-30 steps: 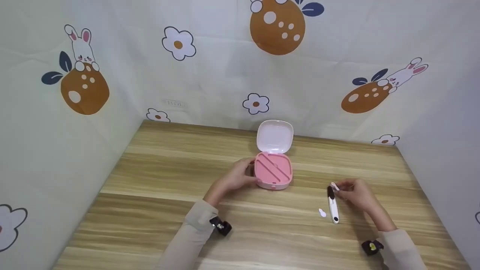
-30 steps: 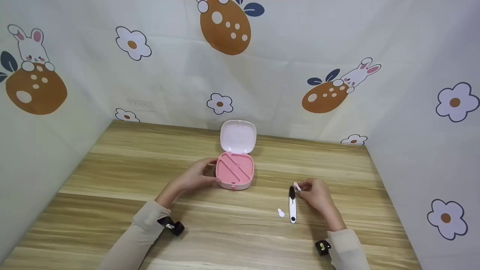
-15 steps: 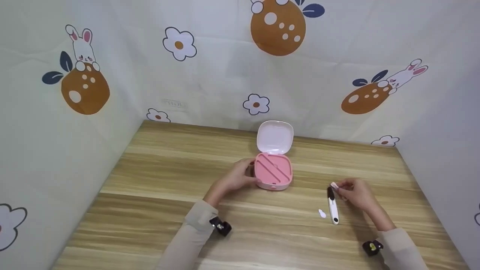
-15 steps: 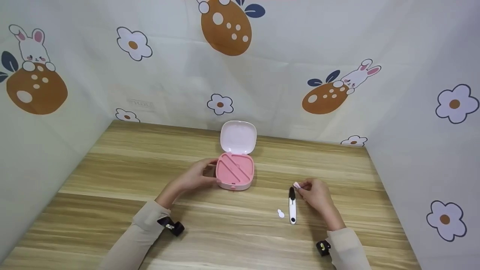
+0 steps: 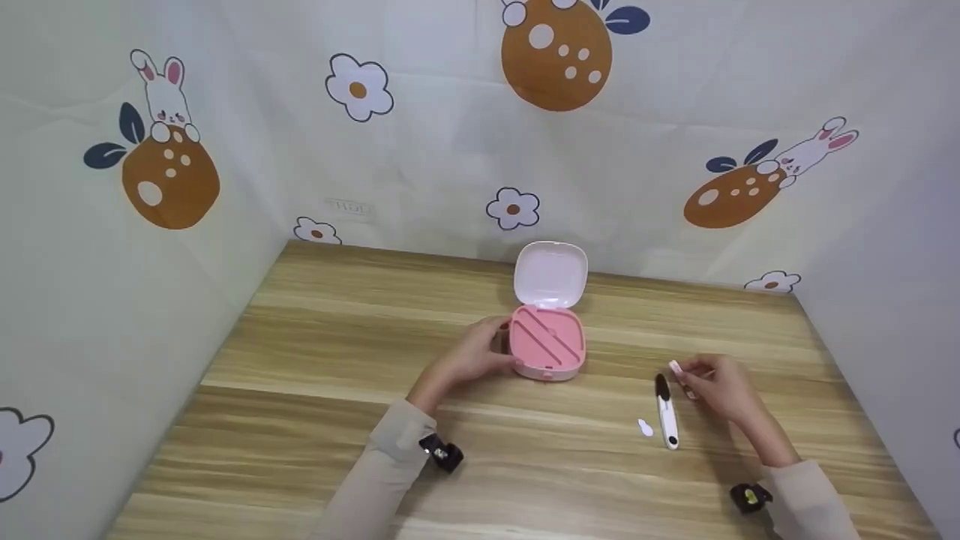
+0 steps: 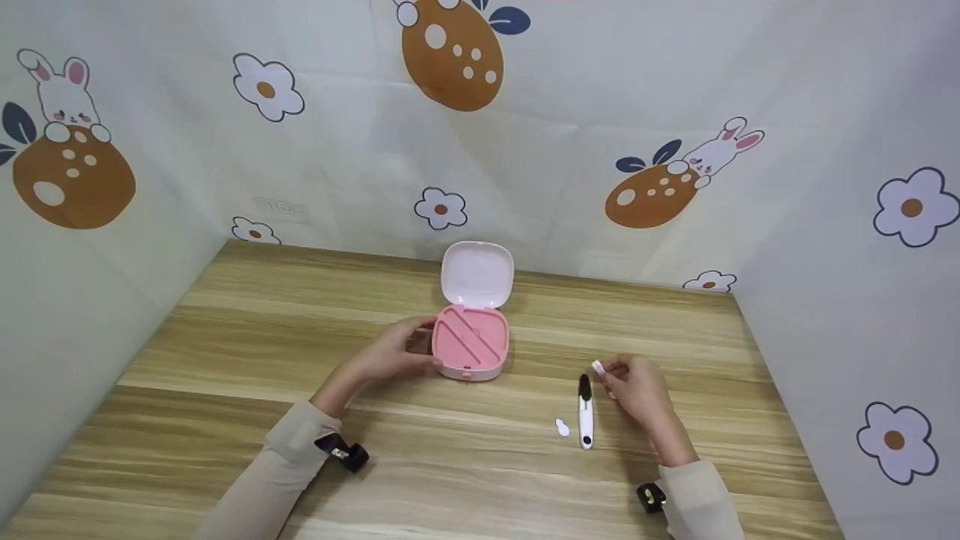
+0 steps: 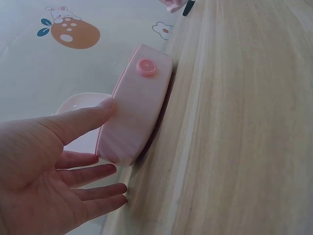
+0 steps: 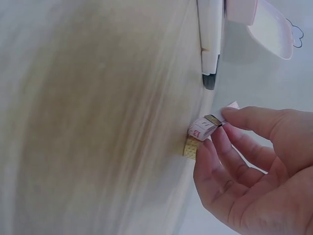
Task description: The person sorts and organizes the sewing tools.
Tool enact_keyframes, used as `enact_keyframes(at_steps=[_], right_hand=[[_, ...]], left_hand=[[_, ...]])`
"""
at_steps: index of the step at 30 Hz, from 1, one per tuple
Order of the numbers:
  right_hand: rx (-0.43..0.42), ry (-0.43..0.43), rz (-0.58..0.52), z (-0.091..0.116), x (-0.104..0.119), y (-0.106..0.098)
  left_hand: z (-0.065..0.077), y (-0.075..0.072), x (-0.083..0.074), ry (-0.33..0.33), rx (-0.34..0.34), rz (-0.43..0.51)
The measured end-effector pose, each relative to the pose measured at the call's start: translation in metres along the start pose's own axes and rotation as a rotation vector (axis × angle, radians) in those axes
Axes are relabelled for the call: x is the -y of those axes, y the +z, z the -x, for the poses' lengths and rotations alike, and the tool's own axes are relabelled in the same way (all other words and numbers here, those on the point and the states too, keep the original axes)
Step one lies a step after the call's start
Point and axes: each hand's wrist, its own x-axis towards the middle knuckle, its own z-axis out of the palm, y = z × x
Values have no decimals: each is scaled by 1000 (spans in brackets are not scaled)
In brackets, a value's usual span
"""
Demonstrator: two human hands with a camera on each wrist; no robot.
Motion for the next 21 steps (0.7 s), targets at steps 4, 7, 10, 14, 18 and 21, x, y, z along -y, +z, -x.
enact_keyframes(at_steps=[4,7,10,14,18,21], right_hand=[[-1,-8,24,0,2,-3],[-4,-7,32,1,4,-5],[-12,-10,42,1,5,-6],[-18,-12,44,0,8,-8],[-21,-9,45,0,12,-9],[-29,-13,46,0,16,-9]], left_hand=[[0,0,0,-8,2,17],[0,0,0,-14,-2,9],[0,0,0,-13,-6,-6],[0,0,0,-3,-11,-21],[0,0,0,-4,-12,-31],[1,0,0,-11,-8,-16]])
